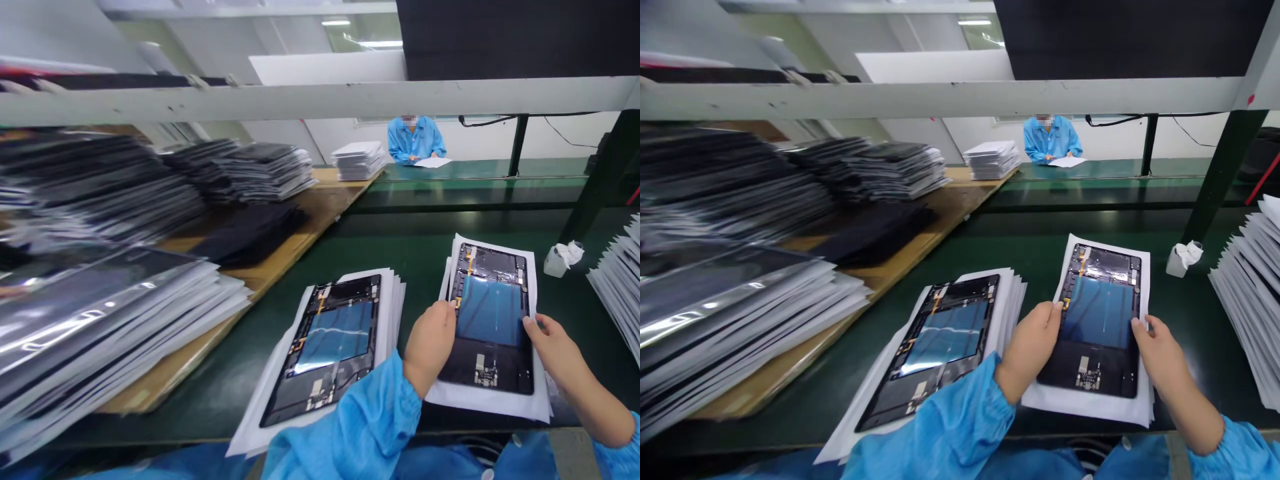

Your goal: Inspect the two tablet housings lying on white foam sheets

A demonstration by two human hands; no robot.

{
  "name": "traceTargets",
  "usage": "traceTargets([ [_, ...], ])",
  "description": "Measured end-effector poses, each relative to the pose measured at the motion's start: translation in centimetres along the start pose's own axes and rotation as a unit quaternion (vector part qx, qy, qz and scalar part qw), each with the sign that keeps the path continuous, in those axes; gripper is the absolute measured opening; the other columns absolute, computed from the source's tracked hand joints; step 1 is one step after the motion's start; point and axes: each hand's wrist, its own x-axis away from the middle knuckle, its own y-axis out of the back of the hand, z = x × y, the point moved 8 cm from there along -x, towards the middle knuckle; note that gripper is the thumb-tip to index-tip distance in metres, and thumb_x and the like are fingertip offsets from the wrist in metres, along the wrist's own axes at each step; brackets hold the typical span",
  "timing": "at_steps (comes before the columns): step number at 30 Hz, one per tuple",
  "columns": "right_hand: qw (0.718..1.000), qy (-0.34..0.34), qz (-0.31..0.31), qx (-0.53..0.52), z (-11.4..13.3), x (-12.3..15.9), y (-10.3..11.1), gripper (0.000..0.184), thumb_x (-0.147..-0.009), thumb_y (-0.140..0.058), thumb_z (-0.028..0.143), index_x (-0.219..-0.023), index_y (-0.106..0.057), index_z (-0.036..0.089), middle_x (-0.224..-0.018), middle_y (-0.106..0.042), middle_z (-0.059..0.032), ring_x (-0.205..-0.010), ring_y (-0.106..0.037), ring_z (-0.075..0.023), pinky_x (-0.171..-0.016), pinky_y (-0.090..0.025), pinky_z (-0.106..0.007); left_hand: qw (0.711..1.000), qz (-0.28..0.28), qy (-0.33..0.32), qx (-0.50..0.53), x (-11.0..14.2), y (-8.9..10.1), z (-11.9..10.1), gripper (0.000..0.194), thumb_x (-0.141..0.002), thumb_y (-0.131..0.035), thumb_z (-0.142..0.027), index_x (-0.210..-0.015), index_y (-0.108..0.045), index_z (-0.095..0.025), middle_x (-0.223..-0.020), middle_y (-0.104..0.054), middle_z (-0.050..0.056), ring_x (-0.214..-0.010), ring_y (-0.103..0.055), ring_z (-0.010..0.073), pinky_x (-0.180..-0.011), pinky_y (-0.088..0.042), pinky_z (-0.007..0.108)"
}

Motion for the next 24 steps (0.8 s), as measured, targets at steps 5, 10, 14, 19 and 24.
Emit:
traceTargets([
  [5,0.998,0.005,0.015,-0.058,-0.1,0.5,-0.2,0.05,-0.078,-0.037,0.057,-0.099,-0.062,0.019,-0.092,-0.065,-0.0051,-0.086,-0.057,-0.0243,-0.073,-0.042,-0.032,0.993,0.01,-0.039,-0.109,0.0,-0.8,0.1,0.034,-0.09,-0.026,-0.03,-0.076,-0.054,-0.016,-0.073,-0.058,0.007,-0.075,-0.056,0.0183,-0.065,-0.034,0.027],
  [10,0.998,0.013,-0.013,-0.053,1.7,0.8,0.7,0.042,-0.079,-0.04,0.049,-0.091,-0.066,0.018,-0.097,-0.063,-0.0087,-0.095,-0.053,-0.0282,-0.082,-0.036,-0.037,0.992,0.0,-0.03,-0.119,-0.1,-1.3,0.7,0.034,-0.09,-0.025,-0.029,-0.077,-0.053,-0.017,-0.075,-0.059,0.007,-0.076,-0.056,0.0184,-0.066,-0.034,0.026],
  [14,0.995,-0.004,-0.054,-0.089,2.2,2.1,0.9,0.049,-0.08,-0.037,0.053,-0.107,-0.059,0.017,-0.115,-0.056,-0.0075,-0.109,-0.045,-0.0251,-0.092,-0.029,-0.034,0.998,-0.052,0.014,-0.021,0.5,-0.1,1.4,0.033,-0.09,-0.025,-0.033,-0.068,-0.046,-0.018,-0.067,-0.054,0.005,-0.068,-0.054,0.0174,-0.062,-0.034,0.027],
  [19,0.987,-0.025,-0.081,-0.138,2.0,3.9,0.4,0.053,-0.08,-0.036,0.058,-0.109,-0.056,0.019,-0.115,-0.055,-0.0049,-0.109,-0.044,-0.0229,-0.091,-0.032,-0.031,0.966,-0.102,0.1,0.214,1.6,1.1,2.4,0.031,-0.086,-0.03,-0.041,-0.077,-0.049,-0.018,-0.072,-0.054,0.004,-0.066,-0.051,0.0156,-0.06,-0.036,0.026],
  [24,0.985,-0.014,-0.086,-0.147,2.4,4.9,0.0,0.048,-0.079,-0.038,0.058,-0.099,-0.06,0.02,-0.099,-0.062,-0.0034,-0.098,-0.051,-0.0257,-0.082,-0.038,-0.031,0.93,-0.118,0.17,0.304,1.9,0.5,3.1,0.037,-0.084,-0.03,-0.044,-0.086,-0.054,-0.015,-0.079,-0.055,0.006,-0.074,-0.051,0.0177,-0.063,-0.039,0.028],
])
